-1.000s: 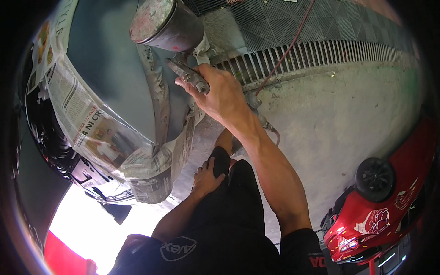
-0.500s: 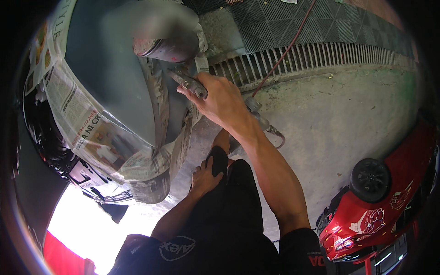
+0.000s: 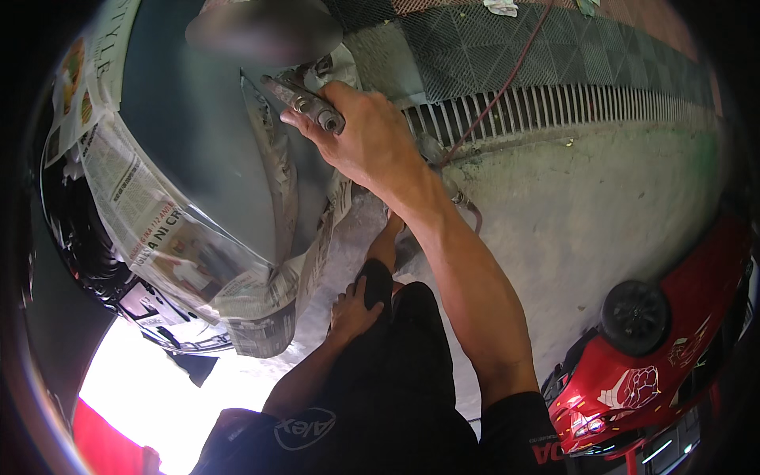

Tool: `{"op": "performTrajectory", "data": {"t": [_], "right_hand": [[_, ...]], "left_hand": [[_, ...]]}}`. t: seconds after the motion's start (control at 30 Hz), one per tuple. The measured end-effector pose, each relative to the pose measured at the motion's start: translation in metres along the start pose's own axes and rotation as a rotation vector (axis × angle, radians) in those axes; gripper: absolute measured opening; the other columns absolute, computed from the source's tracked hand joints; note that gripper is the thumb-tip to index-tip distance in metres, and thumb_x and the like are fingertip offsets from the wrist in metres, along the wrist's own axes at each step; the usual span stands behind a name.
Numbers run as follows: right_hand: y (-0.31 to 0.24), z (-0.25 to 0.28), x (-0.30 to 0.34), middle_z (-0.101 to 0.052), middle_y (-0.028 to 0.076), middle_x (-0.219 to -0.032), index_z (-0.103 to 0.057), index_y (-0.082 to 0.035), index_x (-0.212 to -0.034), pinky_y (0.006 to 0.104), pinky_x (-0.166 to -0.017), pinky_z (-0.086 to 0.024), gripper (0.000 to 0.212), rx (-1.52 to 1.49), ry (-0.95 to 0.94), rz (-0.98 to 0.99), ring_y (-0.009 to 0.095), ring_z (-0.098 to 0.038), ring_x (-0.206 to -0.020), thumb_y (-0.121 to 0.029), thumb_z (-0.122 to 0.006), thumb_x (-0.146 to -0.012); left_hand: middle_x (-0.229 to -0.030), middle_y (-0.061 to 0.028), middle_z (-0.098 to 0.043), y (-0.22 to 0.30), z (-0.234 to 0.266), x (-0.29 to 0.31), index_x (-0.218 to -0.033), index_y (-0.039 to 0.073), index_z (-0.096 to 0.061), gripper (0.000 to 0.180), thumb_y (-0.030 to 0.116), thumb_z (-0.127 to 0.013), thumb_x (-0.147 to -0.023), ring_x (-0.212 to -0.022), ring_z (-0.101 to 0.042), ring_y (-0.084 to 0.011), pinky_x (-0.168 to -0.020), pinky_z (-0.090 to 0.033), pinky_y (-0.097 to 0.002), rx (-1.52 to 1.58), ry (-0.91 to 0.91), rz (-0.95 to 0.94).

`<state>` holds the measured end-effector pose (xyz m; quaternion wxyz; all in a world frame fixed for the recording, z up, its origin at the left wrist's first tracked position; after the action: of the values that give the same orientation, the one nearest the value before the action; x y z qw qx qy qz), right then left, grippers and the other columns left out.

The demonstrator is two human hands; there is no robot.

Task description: The person uses a spray gun to apply paint to a car bumper that is masked with newspaper. The person moves around the bumper, spraying different sections in steady passes while holding the spray gun with the right hand and occasionally adjusting the newspaper with the left hand.

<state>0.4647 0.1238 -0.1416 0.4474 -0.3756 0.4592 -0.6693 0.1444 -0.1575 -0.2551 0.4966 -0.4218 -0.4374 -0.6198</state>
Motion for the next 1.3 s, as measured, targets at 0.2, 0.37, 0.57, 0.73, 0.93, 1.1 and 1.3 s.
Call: {"op": "performTrajectory", "data": {"t": [0.2, 0.37, 0.57, 0.73, 0.93, 1.1, 1.3], "right_hand": [[-0.014, 0.004, -0.018, -0.067, 0.005, -0.069, -0.077, 0.0, -0.103, 0.0327, -0.054, -0.045, 0.043, -0.007, -0.003, -0.033, 0.009, -0.058, -0.06, -0.043, -0.083, -0.102], [-0.023, 0.006, -0.023, -0.066, 0.003, -0.068, -0.077, -0.001, -0.106, 0.0337, -0.055, -0.045, 0.05, -0.075, -0.086, -0.16, 0.01, -0.058, -0.06, -0.05, -0.081, -0.102], [-0.02, 0.009, -0.053, -0.063, 0.002, -0.067, -0.077, 0.0, -0.107, 0.0318, -0.054, -0.043, 0.055, -0.034, -0.084, -0.195, 0.009, -0.056, -0.061, -0.055, -0.077, -0.104], [-0.039, 0.032, -0.051, -0.056, -0.002, -0.066, -0.076, 0.0, -0.107, 0.0309, -0.055, -0.04, 0.057, -0.222, -0.034, -0.231, 0.008, -0.048, -0.06, -0.057, -0.074, -0.105], [-0.044, 0.066, -0.032, -0.057, 0.0, -0.063, -0.072, 0.002, -0.102, 0.032, -0.051, -0.044, 0.063, -0.292, 0.008, -0.168, 0.009, -0.055, -0.058, -0.061, -0.071, -0.105], [-0.031, 0.102, -0.041, -0.049, -0.006, -0.064, -0.067, -0.002, -0.093, 0.0307, -0.048, -0.038, 0.045, -0.618, 0.007, -0.219, 0.006, -0.046, -0.056, -0.044, -0.073, -0.109], [-0.032, 0.144, -0.067, -0.05, -0.004, -0.062, -0.064, -0.003, -0.089, 0.032, -0.047, -0.038, 0.045, -0.495, -0.208, -0.296, 0.008, -0.046, -0.054, -0.043, -0.073, -0.11]], "left_hand": [[-0.162, -0.0301, -0.048, 0.003, 0.003, -0.001, -0.172, 0.011, -0.031, 0.099, 0.054, -0.074, -0.094, -0.139, -0.056, -0.0546, -0.112, -0.048, -0.0678, 0.018, -0.009, 0.009], [-0.161, -0.0294, -0.049, 0.006, -0.001, 0.0, -0.171, 0.012, -0.032, 0.096, 0.054, -0.073, -0.095, -0.139, -0.056, -0.0545, -0.111, -0.048, -0.0676, 0.037, 0.013, -0.001], [-0.16, -0.0284, -0.051, 0.017, 0.001, 0.002, -0.17, 0.01, -0.036, 0.092, 0.054, -0.071, -0.096, -0.141, -0.056, -0.0521, -0.114, -0.046, -0.0655, 0.068, 0.03, 0.026], [-0.16, -0.028, -0.052, 0.036, -0.001, 0.008, -0.166, 0.005, -0.04, 0.09, 0.05, -0.074, -0.096, -0.144, -0.053, -0.0489, -0.121, -0.041, -0.0611, 0.182, 0.203, -0.018], [-0.165, -0.0292, -0.048, 0.131, 0.016, 0.017, -0.167, 0.003, -0.038, 0.1, 0.05, -0.082, -0.091, -0.154, -0.045, -0.0471, -0.126, -0.036, -0.0563, 0.449, 0.317, -0.213], [-0.153, -0.027, -0.059, 0.232, -0.004, -0.004, -0.162, 0.005, -0.046, 0.089, 0.046, -0.084, -0.092, -0.146, -0.053, -0.0446, -0.123, -0.04, -0.0549, 0.597, 0.464, -0.345], [-0.129, -0.0163, -0.074, 0.287, -0.035, -0.06, -0.133, 0.01, -0.07, 0.042, 0.036, -0.076, -0.099, -0.13, -0.063, -0.0388, -0.11, -0.047, -0.0543, 0.528, 0.424, -0.084]]}}
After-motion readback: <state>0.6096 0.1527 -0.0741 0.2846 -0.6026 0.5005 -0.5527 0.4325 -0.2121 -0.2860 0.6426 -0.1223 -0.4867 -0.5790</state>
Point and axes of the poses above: each hand's wrist, its own x-axis away from the middle knuckle, its own z-axis out of the back of the hand, y = z × x, the point moved 6 cm from there along -x, towards the middle knuckle
